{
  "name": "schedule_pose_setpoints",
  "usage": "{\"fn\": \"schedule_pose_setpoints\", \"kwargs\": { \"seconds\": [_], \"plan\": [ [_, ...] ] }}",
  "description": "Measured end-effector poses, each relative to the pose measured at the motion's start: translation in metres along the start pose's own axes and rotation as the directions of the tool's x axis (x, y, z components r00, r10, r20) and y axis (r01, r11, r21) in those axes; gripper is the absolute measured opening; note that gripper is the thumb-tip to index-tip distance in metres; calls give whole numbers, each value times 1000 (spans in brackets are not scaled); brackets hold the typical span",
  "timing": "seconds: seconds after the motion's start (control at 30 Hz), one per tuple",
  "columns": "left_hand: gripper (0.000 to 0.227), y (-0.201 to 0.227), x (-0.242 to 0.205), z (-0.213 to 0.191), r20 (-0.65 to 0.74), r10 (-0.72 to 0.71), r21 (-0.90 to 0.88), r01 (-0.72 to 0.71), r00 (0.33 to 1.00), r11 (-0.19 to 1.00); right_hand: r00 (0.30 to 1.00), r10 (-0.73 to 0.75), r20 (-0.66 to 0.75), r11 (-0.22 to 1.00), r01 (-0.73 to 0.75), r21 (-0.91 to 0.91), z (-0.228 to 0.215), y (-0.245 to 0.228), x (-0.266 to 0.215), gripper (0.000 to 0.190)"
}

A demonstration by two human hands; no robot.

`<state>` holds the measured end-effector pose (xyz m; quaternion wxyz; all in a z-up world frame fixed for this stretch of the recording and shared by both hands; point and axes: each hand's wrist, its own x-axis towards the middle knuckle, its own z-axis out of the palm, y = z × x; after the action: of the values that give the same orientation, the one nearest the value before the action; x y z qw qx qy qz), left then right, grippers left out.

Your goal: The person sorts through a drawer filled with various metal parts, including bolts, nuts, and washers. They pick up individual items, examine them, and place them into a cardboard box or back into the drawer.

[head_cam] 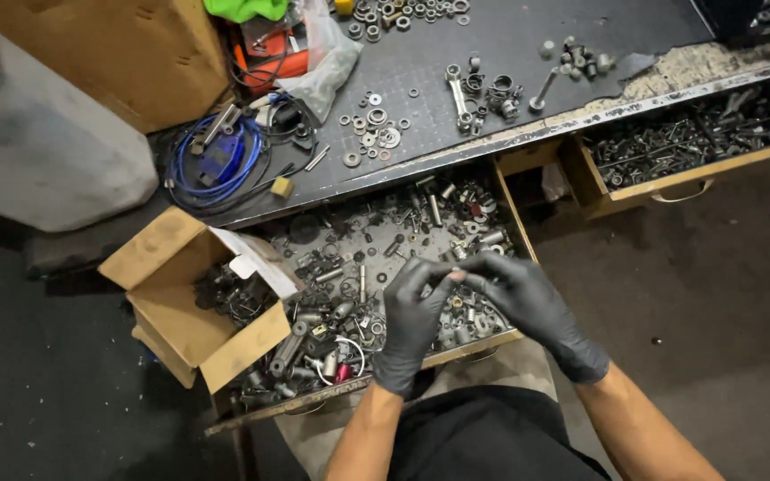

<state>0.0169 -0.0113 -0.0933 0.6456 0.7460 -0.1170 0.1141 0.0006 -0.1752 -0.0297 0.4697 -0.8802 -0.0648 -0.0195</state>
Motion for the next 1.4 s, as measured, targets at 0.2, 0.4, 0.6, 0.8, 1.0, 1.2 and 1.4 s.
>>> {"fn": "schedule_pose_setpoints", "kwargs": {
  "seconds": [0.2,0.4,0.6,0.8,1.0,1.2,1.4],
  "plan": [
    [52,20,12,12,274,-87,-21,97,958,995,955,-131,-266,982,87,-170,-30,73,34,21],
    [46,32,-6,-3,462,-297,193,233,836,953,780,-229,-583,962,88,-260,-97,139,124,10],
    [34,15,-25,-13,320,-522,342,418,791,842,652,-444,-615,849,86,-522,-119,191,189,14],
    [36,-22,-32,-17,340,-317,390,174,886,904,596,-550,-585,817,240,-524,-114,178,175,17],
    [61,-64,2,-19,333,-230,752,-110,915,650,674,-320,-666,943,296,-155,-44,148,82,8],
    [88,-87,11,-21,379,-368,871,-193,849,451,1000,-20,22,983,24,-184,29,127,48,22],
    [78,-89,-34,-36,464,-541,854,-193,701,483,929,12,369,843,189,-503,88,130,98,23]
  ]
}}
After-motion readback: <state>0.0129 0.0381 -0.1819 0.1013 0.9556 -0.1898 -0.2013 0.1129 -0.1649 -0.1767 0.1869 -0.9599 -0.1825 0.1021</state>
